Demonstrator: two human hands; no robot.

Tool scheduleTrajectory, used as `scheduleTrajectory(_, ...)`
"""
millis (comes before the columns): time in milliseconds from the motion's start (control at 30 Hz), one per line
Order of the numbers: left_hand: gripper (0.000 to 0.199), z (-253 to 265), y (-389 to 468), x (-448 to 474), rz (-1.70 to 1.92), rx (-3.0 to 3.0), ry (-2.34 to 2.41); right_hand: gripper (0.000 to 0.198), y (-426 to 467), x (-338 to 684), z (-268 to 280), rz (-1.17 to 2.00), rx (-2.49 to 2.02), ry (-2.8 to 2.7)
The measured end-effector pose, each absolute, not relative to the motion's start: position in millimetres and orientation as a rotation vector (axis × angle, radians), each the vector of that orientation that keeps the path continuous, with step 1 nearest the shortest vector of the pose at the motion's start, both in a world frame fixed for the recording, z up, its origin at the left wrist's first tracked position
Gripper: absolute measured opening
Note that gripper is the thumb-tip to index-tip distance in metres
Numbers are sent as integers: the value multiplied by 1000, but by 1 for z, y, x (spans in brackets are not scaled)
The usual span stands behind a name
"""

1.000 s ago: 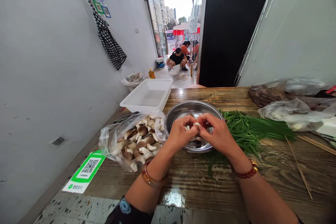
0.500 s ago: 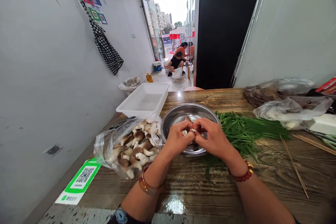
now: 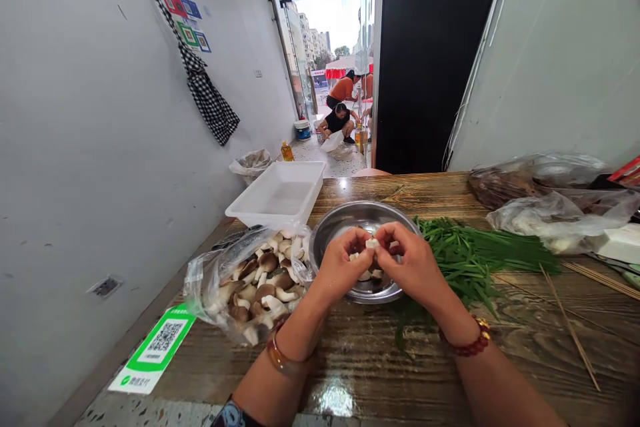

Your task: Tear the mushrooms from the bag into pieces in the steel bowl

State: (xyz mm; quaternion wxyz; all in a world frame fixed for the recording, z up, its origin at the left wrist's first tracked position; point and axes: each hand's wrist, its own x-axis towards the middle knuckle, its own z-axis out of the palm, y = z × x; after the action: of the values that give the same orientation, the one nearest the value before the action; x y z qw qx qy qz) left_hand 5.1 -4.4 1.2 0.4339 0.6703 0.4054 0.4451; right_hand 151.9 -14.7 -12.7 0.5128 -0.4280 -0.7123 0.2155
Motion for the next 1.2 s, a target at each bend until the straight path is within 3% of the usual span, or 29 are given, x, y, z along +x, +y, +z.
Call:
scheduleTrajectory(300, 13, -5, -1, 3, 1187, 1643, 1052, 17, -13, 154, -12, 605, -1021, -1633)
scheduleTrajectory(800, 1, -5, -4, 9, 1262, 1693, 1157, 4, -18, 145, -16, 441, -1099, -1673)
scheduleTrajectory(1200, 3, -7, -2, 8, 1216, 1333, 928, 6, -16, 149, -16, 768, -1068, -1554)
